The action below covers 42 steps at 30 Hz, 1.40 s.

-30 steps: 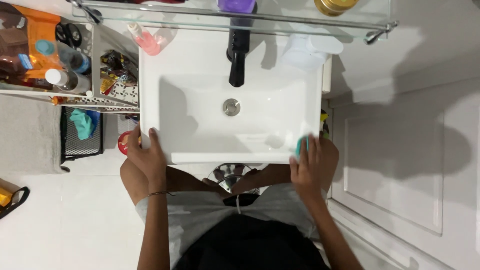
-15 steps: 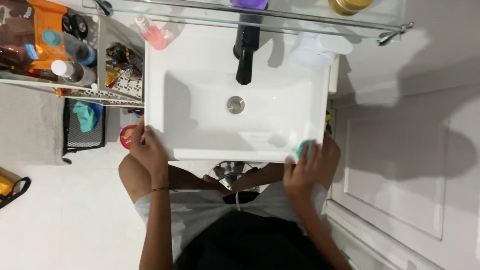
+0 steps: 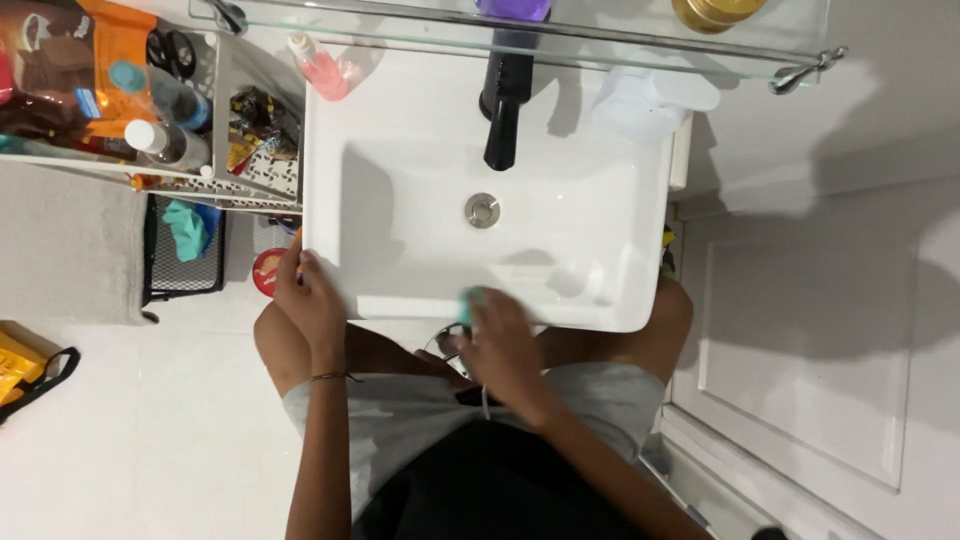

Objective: Clean a bathroom sink using a sponge and cleaning spray.

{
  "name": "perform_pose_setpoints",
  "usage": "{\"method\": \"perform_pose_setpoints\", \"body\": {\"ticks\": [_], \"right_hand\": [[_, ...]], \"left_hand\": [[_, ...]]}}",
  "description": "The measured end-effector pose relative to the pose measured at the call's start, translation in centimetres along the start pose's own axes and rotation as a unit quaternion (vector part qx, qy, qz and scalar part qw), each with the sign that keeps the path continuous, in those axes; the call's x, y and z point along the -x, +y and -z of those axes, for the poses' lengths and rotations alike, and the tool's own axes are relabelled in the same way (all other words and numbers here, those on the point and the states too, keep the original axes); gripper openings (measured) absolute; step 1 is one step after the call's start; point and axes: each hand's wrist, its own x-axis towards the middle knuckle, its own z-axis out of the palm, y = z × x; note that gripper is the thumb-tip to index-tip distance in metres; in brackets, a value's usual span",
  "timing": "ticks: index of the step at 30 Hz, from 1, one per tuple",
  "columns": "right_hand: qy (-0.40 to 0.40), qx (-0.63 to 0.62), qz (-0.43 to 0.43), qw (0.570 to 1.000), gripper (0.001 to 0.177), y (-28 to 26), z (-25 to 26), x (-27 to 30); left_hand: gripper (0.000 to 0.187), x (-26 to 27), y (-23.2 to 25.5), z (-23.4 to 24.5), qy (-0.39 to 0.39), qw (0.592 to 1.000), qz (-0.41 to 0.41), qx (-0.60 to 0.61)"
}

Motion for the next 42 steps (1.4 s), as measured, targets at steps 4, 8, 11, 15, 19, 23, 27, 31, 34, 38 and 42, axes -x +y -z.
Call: {"method": "perform_pose_setpoints", "body": {"ticks": [4,8,11,15,19,23,27,31,34,38,42], "right_hand": [[0.010,0.082,-0.137,0.987,0.050,8.4,2.8,4.7],[0.067,0.168,-0.072,0.981,0.049,9.9,3.0,4.0],[-0.128,0.058,-0.192,0.971,0.056,4.8,0.3,-2.9],[-0.218,-0.029,-0.180,0.959,0.059,-0.7,-3.6,-8.3],[-0.070,-0.067,0.032,0.995,0.044,1.8,-8.1,-7.2],[-0.181,-0.092,-0.149,0.968,0.021,9.1,-5.1,-4.7],[-0.097,0.048,-0.206,0.972,0.012,16.1,-1.7,-6.4],[0.062,0.052,-0.152,0.985,0.004,14.9,-1.8,-11.9],[0.186,-0.033,-0.150,0.971,0.011,13.1,-7.4,-15.6],[0.057,-0.114,-0.136,0.982,0.015,6.0,-9.1,-15.9],[-0.075,-0.134,-0.049,0.987,0.004,8.0,-7.4,-15.0]], "left_hand": [[0.036,0.0,2.0,0.1,0.013,0.998,0.061,-0.008],[0.031,0.1,1.8,0.2,0.028,0.996,0.078,-0.040],[0.032,0.3,0.1,0.1,0.048,0.995,0.058,-0.061],[0.037,-0.3,11.4,1.0,-0.013,0.942,0.173,-0.288],[0.038,-0.2,12.8,1.4,-0.033,0.953,0.152,-0.261],[0.036,-0.4,13.3,1.9,-0.041,0.953,0.148,-0.262],[0.035,-0.7,12.7,2.4,-0.054,0.947,0.157,-0.276],[0.033,-0.7,12.2,2.5,-0.045,0.963,0.120,-0.235],[0.031,-1.2,12.5,2.5,-0.039,0.958,0.108,-0.264],[0.028,-1.4,11.5,2.2,-0.023,0.951,0.085,-0.298],[0.027,-1.8,10.3,1.8,-0.016,0.955,0.075,-0.286]]}}
